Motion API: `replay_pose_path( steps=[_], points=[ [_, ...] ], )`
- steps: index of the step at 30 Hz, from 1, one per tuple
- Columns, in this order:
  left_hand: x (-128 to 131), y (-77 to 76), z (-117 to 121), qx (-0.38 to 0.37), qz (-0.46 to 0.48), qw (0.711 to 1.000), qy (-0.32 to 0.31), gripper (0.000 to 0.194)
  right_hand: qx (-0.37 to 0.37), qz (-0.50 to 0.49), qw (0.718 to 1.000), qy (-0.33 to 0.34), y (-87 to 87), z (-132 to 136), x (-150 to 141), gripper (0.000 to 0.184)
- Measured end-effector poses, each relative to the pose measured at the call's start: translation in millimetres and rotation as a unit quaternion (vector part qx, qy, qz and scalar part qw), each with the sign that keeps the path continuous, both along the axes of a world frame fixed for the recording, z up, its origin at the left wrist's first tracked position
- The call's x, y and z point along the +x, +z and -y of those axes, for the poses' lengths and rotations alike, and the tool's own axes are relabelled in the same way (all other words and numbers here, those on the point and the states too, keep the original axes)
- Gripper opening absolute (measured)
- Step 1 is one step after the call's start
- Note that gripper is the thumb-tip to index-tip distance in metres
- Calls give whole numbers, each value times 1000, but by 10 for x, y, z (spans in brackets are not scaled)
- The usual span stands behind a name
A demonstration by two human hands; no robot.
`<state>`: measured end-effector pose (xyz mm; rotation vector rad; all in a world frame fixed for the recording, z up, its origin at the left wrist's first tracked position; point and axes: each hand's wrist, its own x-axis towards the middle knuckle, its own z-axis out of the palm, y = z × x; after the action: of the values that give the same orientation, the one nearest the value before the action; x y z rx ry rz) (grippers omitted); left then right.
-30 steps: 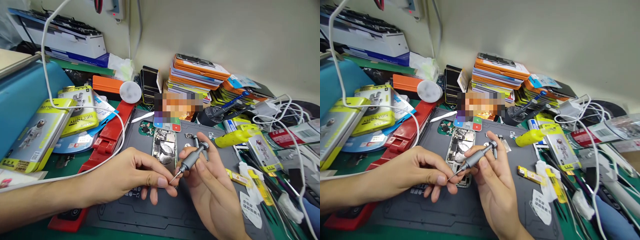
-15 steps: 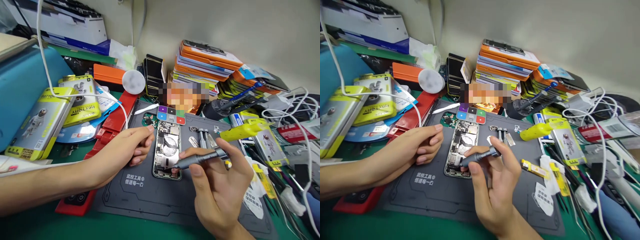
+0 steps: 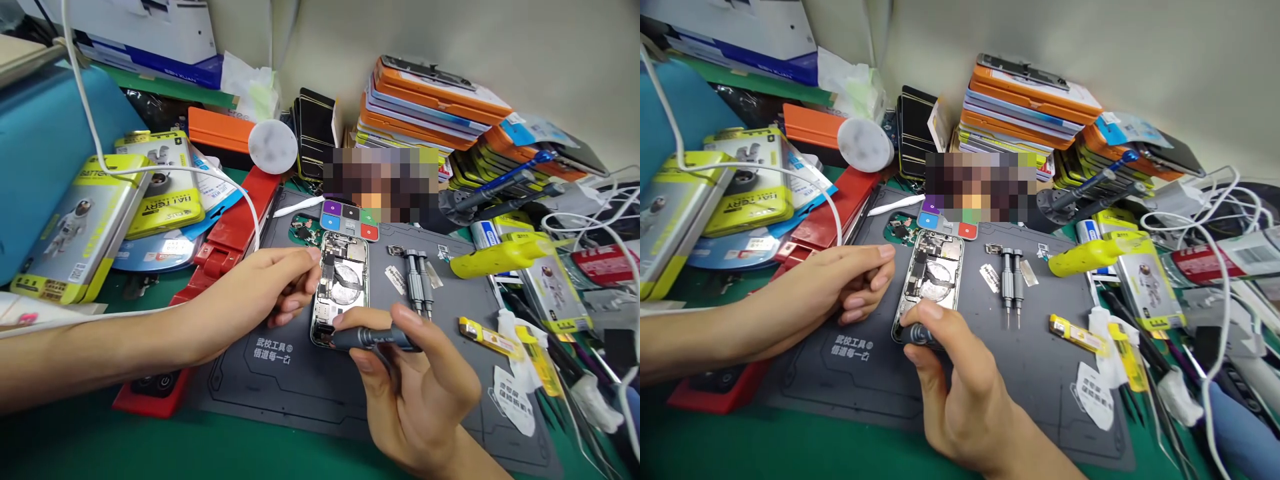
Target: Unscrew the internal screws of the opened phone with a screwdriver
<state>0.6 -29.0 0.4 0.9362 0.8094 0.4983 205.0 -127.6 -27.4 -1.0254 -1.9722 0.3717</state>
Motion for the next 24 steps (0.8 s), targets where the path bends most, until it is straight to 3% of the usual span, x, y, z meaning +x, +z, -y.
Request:
replay_pose_path(
  steps=[10,15,18,24],
  points=[
    [2,-34,4,-1,-4,1000,-23,46,4,38,999,20,43,-39,4,65],
    [-16,-53,12,16,-14,999,-30,47,44,77,995,39,187,-118,42,29],
    [-16,-54,18,23,-20,999,-30,48,10,57,996,63,261,-101,58,33],
    [4,-73,36,17,-26,999,-20,50,38,49,997,56,265,-61,79,38]
  ],
)
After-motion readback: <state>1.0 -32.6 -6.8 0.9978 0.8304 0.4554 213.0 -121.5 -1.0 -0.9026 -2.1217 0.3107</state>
